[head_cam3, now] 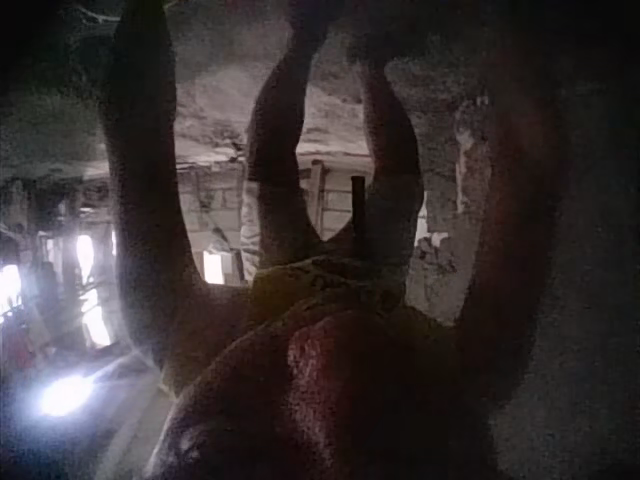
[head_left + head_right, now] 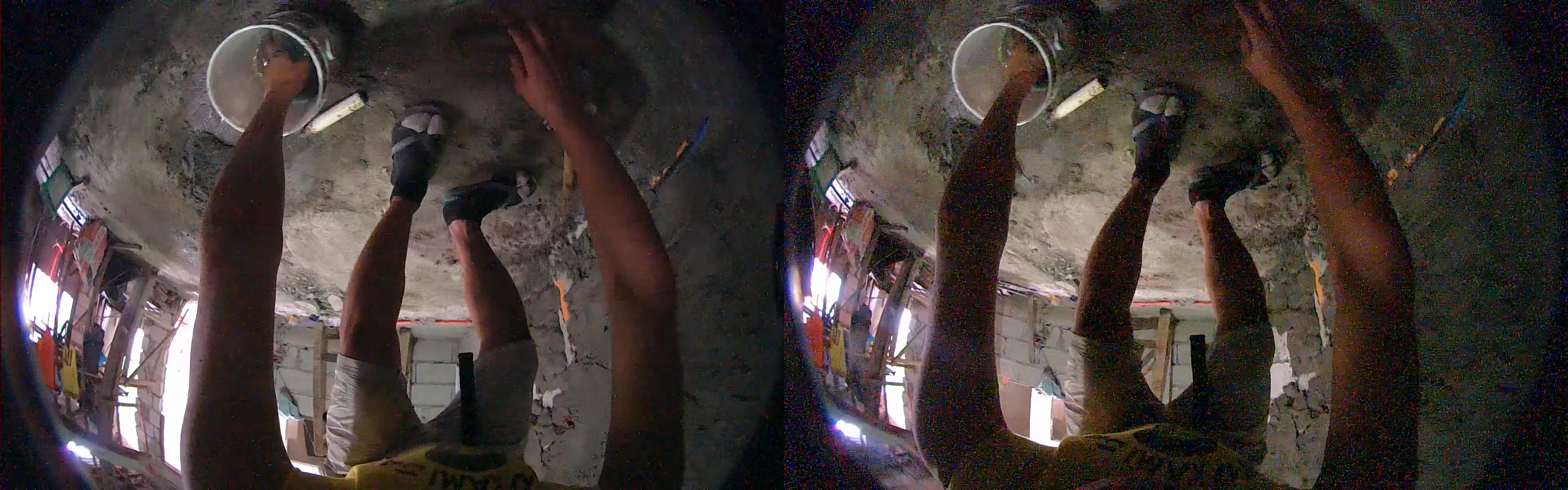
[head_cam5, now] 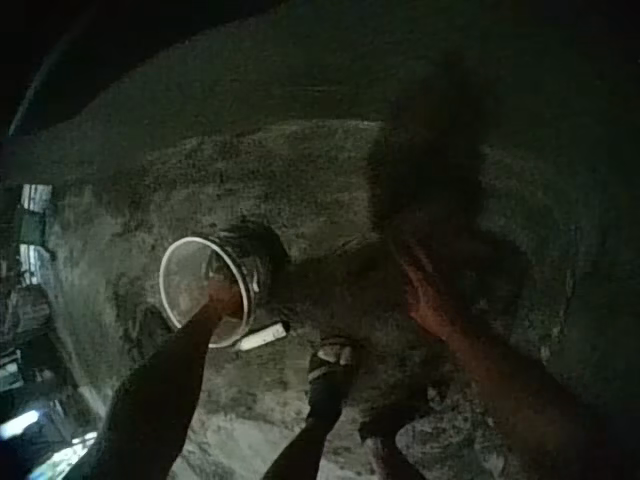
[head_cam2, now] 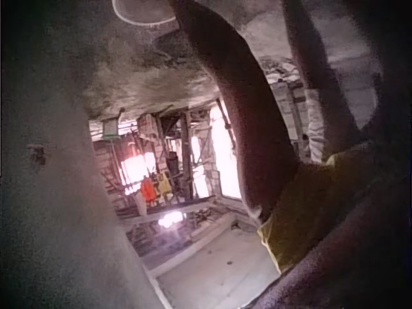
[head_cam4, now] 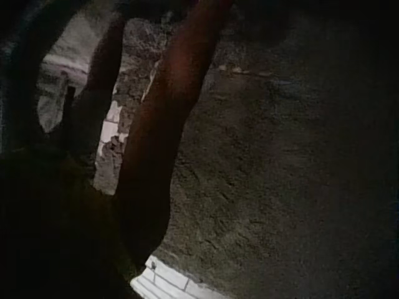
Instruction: Plastering and smoothing a concrete wall using a trowel and a sponge.
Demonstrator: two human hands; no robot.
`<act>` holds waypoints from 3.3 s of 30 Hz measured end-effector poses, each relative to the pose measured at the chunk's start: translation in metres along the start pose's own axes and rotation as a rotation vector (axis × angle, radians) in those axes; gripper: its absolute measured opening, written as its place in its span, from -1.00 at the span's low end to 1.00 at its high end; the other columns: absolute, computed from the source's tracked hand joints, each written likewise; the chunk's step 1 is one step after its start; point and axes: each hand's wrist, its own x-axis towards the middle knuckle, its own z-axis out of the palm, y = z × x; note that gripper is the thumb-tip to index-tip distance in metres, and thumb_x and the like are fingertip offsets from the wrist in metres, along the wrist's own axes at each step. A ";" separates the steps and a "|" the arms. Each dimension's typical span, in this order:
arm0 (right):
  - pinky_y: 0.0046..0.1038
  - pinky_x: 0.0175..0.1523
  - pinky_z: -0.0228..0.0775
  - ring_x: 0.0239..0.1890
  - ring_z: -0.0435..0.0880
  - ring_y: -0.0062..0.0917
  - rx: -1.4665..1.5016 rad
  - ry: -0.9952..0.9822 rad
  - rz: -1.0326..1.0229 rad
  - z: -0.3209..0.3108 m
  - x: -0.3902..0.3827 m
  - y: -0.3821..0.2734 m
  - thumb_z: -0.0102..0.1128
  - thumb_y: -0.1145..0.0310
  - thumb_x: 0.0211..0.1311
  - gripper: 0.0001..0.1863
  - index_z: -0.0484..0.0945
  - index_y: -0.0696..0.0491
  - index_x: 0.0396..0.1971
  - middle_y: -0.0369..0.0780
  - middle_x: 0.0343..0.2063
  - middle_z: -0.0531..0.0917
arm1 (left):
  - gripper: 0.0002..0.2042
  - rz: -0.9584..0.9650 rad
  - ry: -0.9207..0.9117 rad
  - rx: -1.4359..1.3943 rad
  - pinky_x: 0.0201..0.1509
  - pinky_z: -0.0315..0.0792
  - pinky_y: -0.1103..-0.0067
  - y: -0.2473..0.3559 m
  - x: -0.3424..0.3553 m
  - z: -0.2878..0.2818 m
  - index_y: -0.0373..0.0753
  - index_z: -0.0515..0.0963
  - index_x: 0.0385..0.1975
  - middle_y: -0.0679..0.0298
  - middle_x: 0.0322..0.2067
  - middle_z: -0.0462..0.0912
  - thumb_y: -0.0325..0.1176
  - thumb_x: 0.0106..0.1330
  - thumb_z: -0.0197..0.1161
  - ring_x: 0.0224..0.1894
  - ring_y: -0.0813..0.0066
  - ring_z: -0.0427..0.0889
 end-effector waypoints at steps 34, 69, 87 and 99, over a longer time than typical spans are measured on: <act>-0.16 -0.03 0.37 -0.16 0.57 -0.10 0.103 0.393 0.089 -0.087 -0.091 -0.451 0.08 0.39 0.05 -0.77 0.55 0.10 -0.26 -0.01 -0.31 0.59 | -0.51 0.264 0.084 -2.987 0.27 0.27 0.33 0.134 -0.385 0.088 -0.24 0.33 0.16 0.14 0.10 0.43 0.02 0.46 -0.14 0.16 0.24 0.39; 0.00 -0.15 0.51 -0.26 0.66 0.04 -0.032 -0.469 -0.022 0.216 0.163 -0.659 0.14 0.26 0.11 -0.50 0.33 0.16 0.04 0.10 -0.34 0.65 | -0.55 -0.277 0.942 -3.380 0.08 0.43 0.39 -0.189 -0.483 0.283 -0.10 0.35 0.13 0.30 -0.07 0.52 0.08 0.42 -0.03 -0.02 0.38 0.51; -0.15 -0.28 0.47 -0.35 0.68 -0.10 0.297 -0.797 0.118 0.202 0.098 -0.663 0.02 -0.15 0.27 -0.38 0.36 0.10 0.05 0.09 -0.27 0.64 | -0.69 -0.104 1.086 -3.503 -0.07 0.54 0.41 -0.216 -0.497 0.286 -0.24 0.46 -0.03 0.24 -0.17 0.60 -0.17 0.40 0.06 -0.15 0.31 0.61; -0.49 -0.24 0.50 -0.35 0.58 -0.45 0.761 0.262 0.227 0.031 0.171 -0.486 -0.15 0.55 0.29 -0.80 0.44 0.14 -0.15 -0.19 -0.35 0.55 | -0.68 -0.520 1.025 -3.100 -0.08 0.53 0.41 -0.195 -0.479 0.249 -0.23 0.46 -0.03 0.21 -0.18 0.59 -0.15 0.39 0.03 -0.17 0.27 0.60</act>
